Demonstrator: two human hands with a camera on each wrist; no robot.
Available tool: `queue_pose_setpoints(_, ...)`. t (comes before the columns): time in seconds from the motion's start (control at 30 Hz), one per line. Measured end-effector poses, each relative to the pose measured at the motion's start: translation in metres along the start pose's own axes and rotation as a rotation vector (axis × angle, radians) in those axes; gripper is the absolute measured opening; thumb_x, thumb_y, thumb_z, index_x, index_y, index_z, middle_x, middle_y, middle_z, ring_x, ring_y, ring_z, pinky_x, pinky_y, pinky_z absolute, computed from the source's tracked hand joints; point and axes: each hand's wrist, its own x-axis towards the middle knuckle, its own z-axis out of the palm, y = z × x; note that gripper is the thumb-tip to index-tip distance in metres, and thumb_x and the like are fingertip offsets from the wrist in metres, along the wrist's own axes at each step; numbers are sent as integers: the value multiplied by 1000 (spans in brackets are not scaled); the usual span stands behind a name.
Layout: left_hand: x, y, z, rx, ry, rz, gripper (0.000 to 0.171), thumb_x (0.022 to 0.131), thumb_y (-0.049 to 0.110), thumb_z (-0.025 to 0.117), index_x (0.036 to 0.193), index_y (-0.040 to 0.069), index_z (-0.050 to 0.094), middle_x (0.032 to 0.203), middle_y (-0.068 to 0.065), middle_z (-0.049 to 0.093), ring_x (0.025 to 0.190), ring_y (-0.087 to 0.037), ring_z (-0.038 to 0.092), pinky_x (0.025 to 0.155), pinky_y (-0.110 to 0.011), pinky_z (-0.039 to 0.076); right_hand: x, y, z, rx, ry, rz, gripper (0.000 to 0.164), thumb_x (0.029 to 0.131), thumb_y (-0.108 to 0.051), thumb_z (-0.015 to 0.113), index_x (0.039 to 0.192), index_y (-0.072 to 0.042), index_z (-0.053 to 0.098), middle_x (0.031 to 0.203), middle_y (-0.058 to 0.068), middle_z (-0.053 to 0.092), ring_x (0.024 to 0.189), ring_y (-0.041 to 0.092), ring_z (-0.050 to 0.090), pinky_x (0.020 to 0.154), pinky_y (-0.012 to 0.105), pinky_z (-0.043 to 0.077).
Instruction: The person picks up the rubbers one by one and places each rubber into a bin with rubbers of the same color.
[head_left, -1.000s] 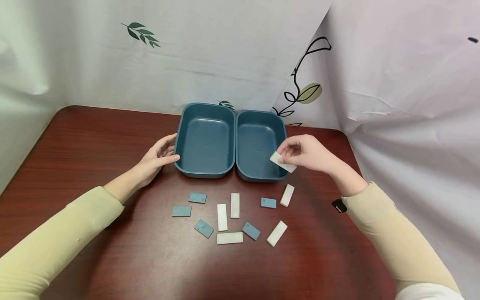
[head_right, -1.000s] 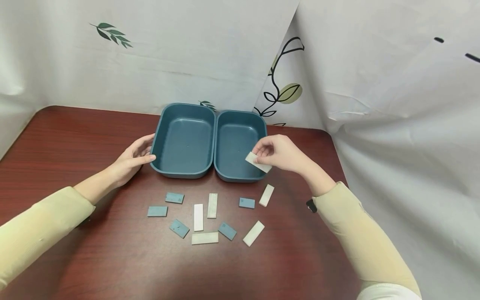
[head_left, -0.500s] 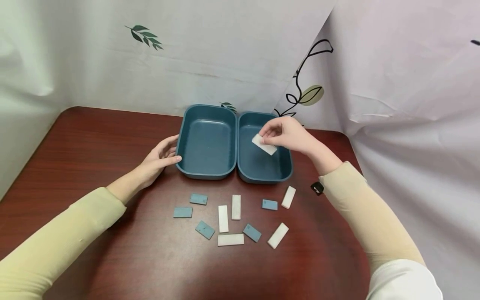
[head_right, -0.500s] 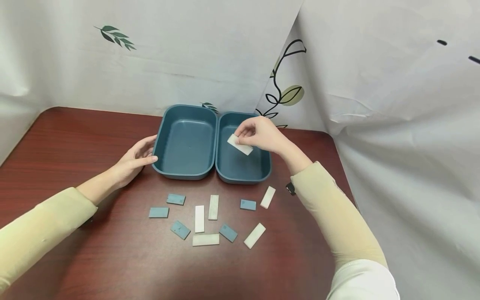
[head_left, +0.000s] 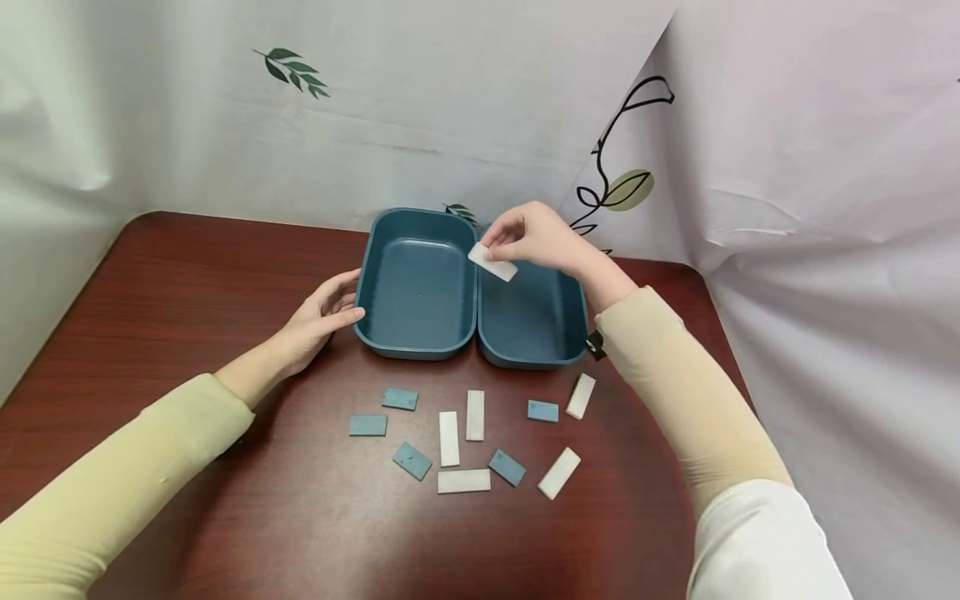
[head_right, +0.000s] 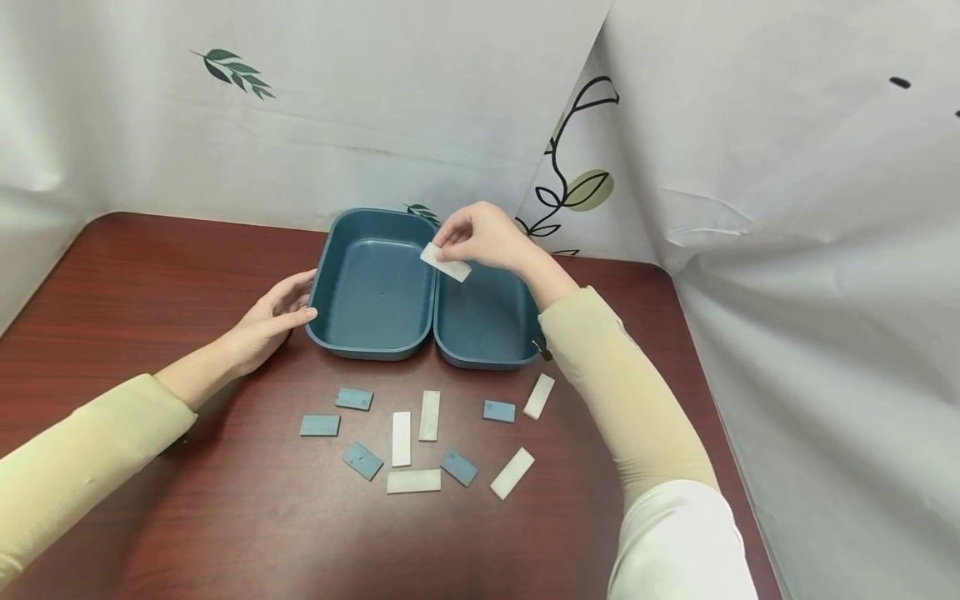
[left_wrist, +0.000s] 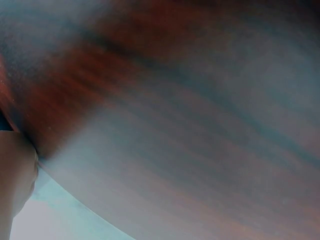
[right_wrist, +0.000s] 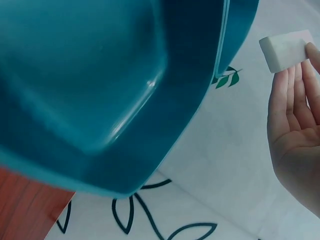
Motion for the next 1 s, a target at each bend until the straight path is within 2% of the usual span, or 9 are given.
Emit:
queue_pose_setpoints(0.23,0,0,0,-2,-4,1,66,110,9,53,169,12,23,159,-1,43,140,-6,47,110,-14,42,27,-6,7,-1,-27,-29,16,95,-9,80,109,-3,83,109,14,81,94,19,74,77,22,57)
queue_pose_setpoints(0.6,-2,1,0,6,-1,-11,66,111,10,53,169,13,23,159,-2,43,140,-4,46,111,-13,41,66,-10,25,-10,-63,-67,18,97,-9,78,113,-3,82,116,16,79,102,22,73,86,28,59)
queue_pose_setpoints(0.83,-5,1,0,15,4,-15,66,111,10,53,169,12,23,160,-5,42,139,-4,47,110,-13,42,82,-10,41,-52,-80,-52,20,100,-7,74,119,-1,80,120,19,76,108,27,71,93,33,59)
queue_pose_setpoints(1.0,-7,1,2,5,3,-13,66,110,9,53,169,11,23,161,-8,41,138,-4,48,110,-13,42,88,-2,54,-109,-113,-51,21,102,-6,72,121,-2,79,120,18,75,111,27,70,97,35,58)
